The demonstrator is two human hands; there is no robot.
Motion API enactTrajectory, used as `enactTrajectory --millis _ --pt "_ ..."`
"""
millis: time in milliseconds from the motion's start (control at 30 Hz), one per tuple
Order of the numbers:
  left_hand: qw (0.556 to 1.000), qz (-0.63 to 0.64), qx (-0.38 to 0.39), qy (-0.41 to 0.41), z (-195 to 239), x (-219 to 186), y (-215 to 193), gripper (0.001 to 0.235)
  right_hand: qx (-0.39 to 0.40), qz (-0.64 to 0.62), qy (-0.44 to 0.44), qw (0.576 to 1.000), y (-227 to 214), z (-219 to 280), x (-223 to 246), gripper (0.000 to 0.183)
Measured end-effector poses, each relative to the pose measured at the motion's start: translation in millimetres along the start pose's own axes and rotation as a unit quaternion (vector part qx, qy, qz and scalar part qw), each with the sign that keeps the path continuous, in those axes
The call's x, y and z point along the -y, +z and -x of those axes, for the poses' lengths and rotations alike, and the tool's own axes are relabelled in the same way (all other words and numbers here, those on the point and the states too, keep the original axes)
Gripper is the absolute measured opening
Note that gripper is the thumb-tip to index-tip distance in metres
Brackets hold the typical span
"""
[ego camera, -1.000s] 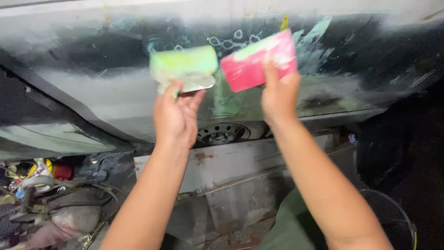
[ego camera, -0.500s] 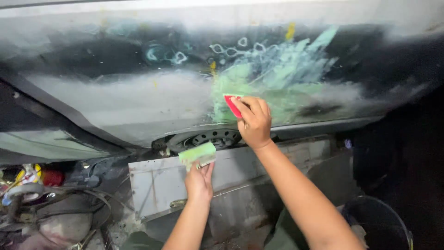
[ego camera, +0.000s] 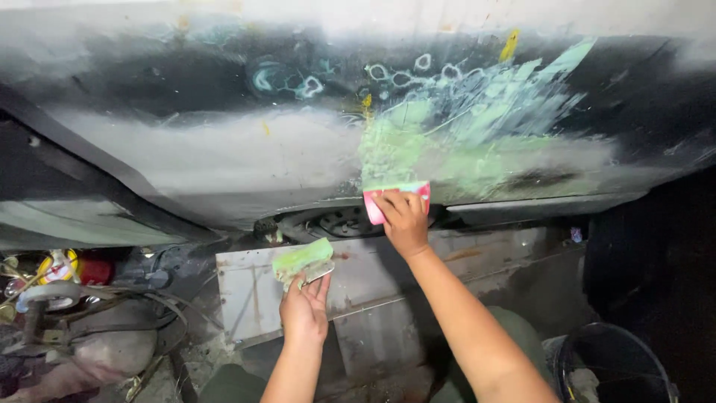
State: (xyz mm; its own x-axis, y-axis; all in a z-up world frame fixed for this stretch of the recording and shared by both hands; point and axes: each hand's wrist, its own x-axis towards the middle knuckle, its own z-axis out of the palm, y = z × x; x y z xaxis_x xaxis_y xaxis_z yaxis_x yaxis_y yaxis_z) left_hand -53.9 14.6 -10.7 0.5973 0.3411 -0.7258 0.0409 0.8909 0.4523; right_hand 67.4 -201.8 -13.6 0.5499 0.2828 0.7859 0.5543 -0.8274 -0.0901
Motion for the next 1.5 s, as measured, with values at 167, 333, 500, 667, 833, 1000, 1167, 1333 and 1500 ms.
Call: enactTrajectory --millis 167,333,500,667,833,1000,1167,1333,1500 --pt "1.0 -0.014 0.006 -0.006 0.7 5.3 -24.0 0.037 0.091 -0.046 0.162 0.982 26.0 87.8 -9.2 0.054" --pt "1.0 -0.013 -0.02 -0.02 -9.3 19.0 -36.2 0.03 -0.027 -0.108 0.556 0.824 47.2 123.4 1.7 0.031" --pt "0.998 -0.029 -0.02 -0.044 -14.1 28.8 -33.5 0.033 -0.12 -0.466 0.734 0.479 39.4 39.4 12.5 0.018" --pt "0.998 -0.034 -0.009 -0.049 -16.2 32.5 -38.1 0.034 -0.218 -0.457 0.733 0.454 63.3 5.0 7.9 0.019" --pt "0.998 -0.042 -0.01 -0.036 -2.1 20.1 -40.0 0.027 -0.249 -0.434 0.731 0.463 46.1 -28.4 7.4 0.028" --pt "0.996 -0.085 0.012 -0.023 9.3 10.9 -49.2 0.025 -0.266 -0.489 0.652 0.516 7.0 -63.8 0.2 0.012" --pt "0.993 -0.111 0.019 -0.018 19.1 17.0 -56.7 0.023 -0.264 -0.477 0.563 0.621 -135.3 -157.5 27.2 0.021" --pt "0.993 -0.094 0.075 -0.003 66.5 6.8 -31.2 0.046 -0.386 -0.509 0.24 0.731 -229.6 -180.2 -4.6 0.033" --pt "0.971 -0.208 0.12 -0.02 132.8 -26.5 -7.6 0.048 -0.222 -0.583 0.345 0.701 -234.0 -113.5 42.8 0.024"
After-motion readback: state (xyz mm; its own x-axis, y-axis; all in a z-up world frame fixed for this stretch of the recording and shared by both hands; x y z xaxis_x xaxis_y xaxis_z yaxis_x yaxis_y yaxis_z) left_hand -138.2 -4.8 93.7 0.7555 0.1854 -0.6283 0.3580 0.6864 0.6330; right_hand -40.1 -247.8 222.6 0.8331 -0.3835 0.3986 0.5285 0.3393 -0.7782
